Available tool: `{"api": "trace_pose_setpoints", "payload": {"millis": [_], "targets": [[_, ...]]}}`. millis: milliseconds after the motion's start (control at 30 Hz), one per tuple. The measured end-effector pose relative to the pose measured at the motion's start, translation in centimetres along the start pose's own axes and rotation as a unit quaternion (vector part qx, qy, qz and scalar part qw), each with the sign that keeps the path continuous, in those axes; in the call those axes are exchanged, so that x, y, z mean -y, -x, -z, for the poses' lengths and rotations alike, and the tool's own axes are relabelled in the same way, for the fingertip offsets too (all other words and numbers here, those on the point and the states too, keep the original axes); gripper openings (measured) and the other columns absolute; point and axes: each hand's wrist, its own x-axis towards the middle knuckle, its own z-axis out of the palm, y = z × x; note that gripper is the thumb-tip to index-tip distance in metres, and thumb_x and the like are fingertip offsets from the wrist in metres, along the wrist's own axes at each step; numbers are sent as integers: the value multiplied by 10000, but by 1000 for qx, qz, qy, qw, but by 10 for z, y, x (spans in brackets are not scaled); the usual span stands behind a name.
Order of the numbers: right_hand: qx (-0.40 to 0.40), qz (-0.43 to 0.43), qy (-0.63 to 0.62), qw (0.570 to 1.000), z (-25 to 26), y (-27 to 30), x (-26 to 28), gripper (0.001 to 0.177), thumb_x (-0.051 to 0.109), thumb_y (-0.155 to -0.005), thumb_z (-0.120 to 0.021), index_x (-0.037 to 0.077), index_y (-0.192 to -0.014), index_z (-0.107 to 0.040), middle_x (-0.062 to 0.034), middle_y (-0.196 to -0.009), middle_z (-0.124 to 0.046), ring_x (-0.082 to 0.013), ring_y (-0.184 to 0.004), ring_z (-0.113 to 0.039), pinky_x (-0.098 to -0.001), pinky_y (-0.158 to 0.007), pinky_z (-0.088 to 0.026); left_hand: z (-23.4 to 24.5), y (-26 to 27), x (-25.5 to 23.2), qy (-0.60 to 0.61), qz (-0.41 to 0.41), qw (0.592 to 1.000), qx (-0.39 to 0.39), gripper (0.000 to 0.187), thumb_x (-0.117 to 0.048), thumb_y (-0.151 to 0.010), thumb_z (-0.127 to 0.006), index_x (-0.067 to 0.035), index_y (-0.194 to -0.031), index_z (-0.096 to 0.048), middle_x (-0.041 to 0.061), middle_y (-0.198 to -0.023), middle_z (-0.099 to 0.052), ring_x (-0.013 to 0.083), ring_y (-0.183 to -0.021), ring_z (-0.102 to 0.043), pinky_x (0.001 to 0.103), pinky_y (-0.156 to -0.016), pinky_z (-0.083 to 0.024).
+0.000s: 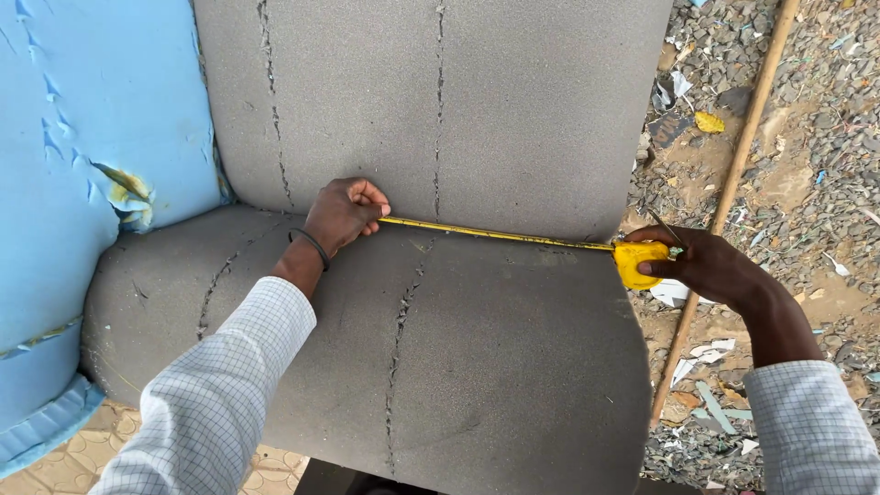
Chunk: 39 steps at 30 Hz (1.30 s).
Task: Measure and mark a piece of grey foam using a tape measure and a marking tool for furniture reupholstery
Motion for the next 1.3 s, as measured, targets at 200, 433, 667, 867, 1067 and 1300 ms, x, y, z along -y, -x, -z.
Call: {"api": "trace_pose_setpoints", "payload": {"millis": [200, 433, 667, 867, 1067, 1300], "targets": [[-1, -25, -7, 1000, 9, 8, -8, 604, 179, -1038, -918, 180, -1641, -889, -94, -1484, -977, -269, -1330, -869, -386, -1197, -594, 39, -15, 54, 8, 29, 998, -52, 104, -78, -1096, -949, -121, -1094, -854, 73, -847, -877, 133, -687, -787, 283, -672, -657], [13, -20, -8, 1000, -5, 6, 2, 613, 197, -1066, -890, 200, -1678, -869, -62, -1522, -936, -232, -1350, -837, -380, -1200, -605, 77, -18, 68, 46, 50, 998, -11, 54, -70, -1138, -895, -50, -1189, -895, 124, -960, -883, 181, -804, -816, 320, -762, -709], [1, -37, -47, 998, -3, 23, 12, 602, 150, -1037, -892, 119, -1637, -868, -103, -1512, -910, -263, -1367, -800, -405, -1221, -563, 92, -18, 64, 103, 96, 987, 80, 267, 35, -1071, -898, -18, -1332, -898, 123, -1222, -890, 216, -1121, -828, 366, -1003, -736], [-1, -26, -72, 997, -4, 17, 6, 634, 103, -1026, -884, 87, -1659, -845, -124, -1531, -902, -267, -1379, -795, -413, -1223, -580, 95, -26, 54, 8, 64, 993, 103, 205, 35, -1093, -839, -1, -1280, -917, 175, -1171, -906, 263, -1093, -882, 385, -1038, -766], [5, -20, -39, 999, 0, 13, 7, 593, 136, -1052, -892, 137, -1645, -866, -85, -1515, -941, -243, -1357, -839, -389, -1228, -598, 93, -18, 34, -137, 68, 985, 84, 204, -67, -1134, -786, -120, -1246, -948, 93, -1044, -920, 180, -907, -835, 335, -819, -646], [1, -45, -23, 999, 1, 21, 4, 581, 144, -1045, -915, 156, -1625, -884, -95, -1490, -939, -247, -1323, -805, -382, -1179, -558, 101, -12, 38, -201, 43, 976, 75, 229, -69, -1124, -789, -168, -1212, -976, 42, -1011, -923, 163, -896, -793, 366, -833, -599]]}}
